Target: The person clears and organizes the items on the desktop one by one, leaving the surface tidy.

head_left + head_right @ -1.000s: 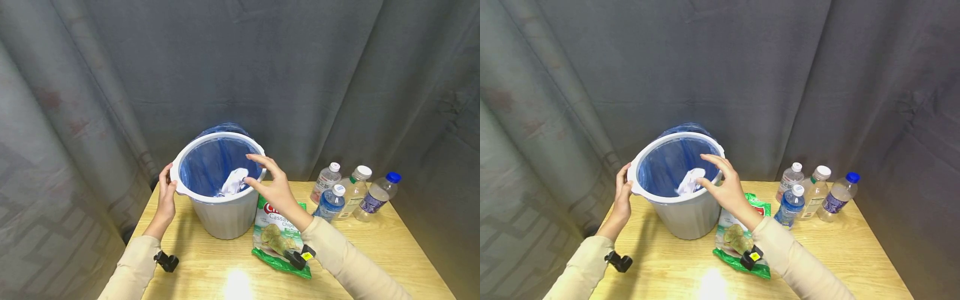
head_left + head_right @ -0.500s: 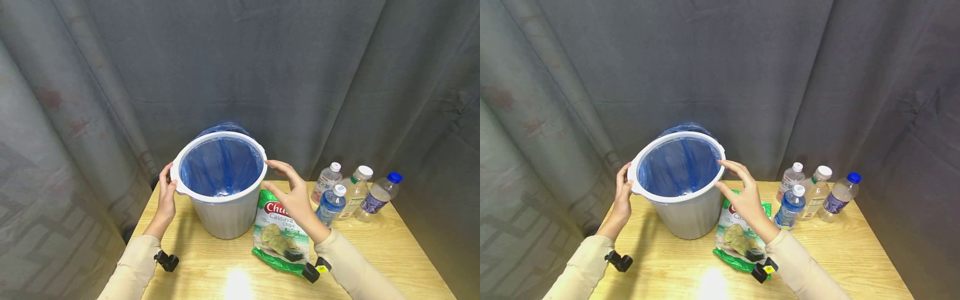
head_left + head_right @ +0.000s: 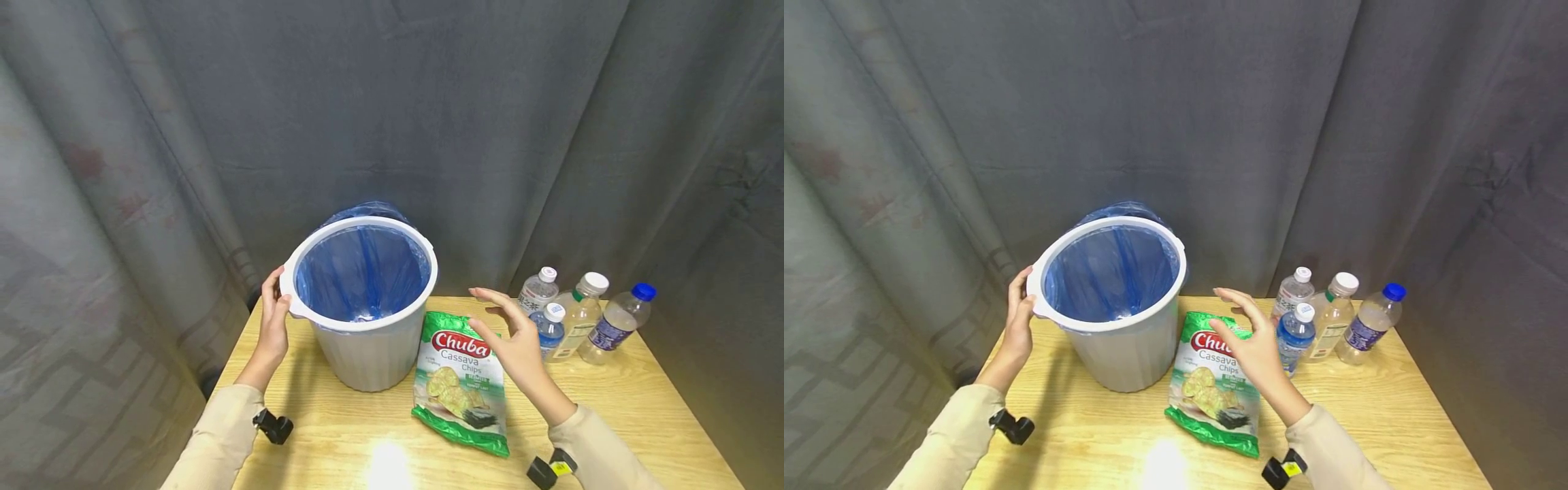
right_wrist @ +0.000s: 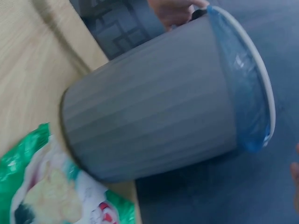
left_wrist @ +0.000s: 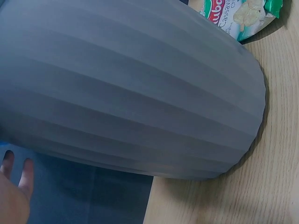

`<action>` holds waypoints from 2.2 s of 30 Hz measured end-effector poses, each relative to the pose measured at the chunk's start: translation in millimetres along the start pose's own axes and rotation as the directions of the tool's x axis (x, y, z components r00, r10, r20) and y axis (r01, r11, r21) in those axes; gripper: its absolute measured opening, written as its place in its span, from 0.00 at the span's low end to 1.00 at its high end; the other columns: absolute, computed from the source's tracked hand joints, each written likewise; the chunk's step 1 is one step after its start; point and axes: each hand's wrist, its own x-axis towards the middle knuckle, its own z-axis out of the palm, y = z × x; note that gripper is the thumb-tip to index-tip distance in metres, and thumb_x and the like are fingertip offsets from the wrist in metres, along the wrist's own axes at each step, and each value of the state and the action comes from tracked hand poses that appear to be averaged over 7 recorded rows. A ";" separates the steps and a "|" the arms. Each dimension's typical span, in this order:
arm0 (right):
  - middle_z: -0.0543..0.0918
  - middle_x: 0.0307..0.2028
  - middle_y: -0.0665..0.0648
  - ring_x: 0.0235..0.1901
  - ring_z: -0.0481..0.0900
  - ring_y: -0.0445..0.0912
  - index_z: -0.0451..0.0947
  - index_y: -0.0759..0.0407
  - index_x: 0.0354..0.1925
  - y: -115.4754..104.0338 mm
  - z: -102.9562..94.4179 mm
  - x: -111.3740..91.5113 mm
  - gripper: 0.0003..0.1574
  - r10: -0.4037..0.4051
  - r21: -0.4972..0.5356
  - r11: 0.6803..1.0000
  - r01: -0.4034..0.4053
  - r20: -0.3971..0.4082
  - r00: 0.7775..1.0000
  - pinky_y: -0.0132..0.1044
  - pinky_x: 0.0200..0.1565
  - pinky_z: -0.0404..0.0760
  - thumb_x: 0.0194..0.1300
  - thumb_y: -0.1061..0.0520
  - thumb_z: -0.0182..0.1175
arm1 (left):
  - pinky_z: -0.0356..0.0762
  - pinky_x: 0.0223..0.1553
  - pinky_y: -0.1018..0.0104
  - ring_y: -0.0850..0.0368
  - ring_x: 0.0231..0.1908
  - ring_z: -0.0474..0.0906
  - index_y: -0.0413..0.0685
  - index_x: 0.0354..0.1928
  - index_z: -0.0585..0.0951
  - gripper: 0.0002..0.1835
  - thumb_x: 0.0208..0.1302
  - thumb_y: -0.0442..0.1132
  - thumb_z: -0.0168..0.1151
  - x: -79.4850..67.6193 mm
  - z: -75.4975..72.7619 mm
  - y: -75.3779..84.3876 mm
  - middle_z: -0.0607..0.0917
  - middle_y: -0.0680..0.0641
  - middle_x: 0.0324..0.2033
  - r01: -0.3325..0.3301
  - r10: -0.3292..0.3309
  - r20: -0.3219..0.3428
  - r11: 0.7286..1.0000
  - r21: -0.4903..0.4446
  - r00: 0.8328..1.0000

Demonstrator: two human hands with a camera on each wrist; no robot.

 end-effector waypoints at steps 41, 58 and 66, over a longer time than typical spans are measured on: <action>0.80 0.53 0.69 0.40 0.80 0.38 0.73 0.67 0.62 101.9 -35.1 -163.2 0.30 0.693 -0.224 0.664 -0.713 -0.174 0.700 0.28 0.42 0.77 0.63 0.64 0.66 | 0.60 0.55 0.72 0.59 0.55 0.64 0.34 0.70 0.56 0.31 0.65 0.36 0.43 -1.6 -1.2 -4.5 0.67 0.51 0.56 -0.050 0.050 0.002 0.999 -0.007 0.999; 0.81 0.52 0.69 0.39 0.78 0.47 0.71 0.70 0.61 122.5 -27.4 -169.2 0.35 0.677 -0.382 0.618 -0.687 -0.187 0.712 0.32 0.34 0.76 0.57 0.65 0.70 | 0.61 0.54 0.73 0.60 0.55 0.64 0.35 0.69 0.57 0.30 0.66 0.36 0.42 -2.9 1.2 -4.1 0.68 0.52 0.56 -0.056 0.056 -0.012 0.998 -0.018 0.998; 0.81 0.43 0.63 0.33 0.75 0.41 0.73 0.71 0.60 125.1 -24.6 -168.2 0.32 0.686 -0.381 0.606 -0.699 -0.195 0.701 0.34 0.37 0.72 0.58 0.68 0.68 | 0.60 0.55 0.73 0.61 0.55 0.64 0.34 0.69 0.57 0.30 0.65 0.35 0.41 -2.8 1.9 -4.1 0.68 0.52 0.56 -0.051 0.051 -0.017 0.999 -0.006 0.999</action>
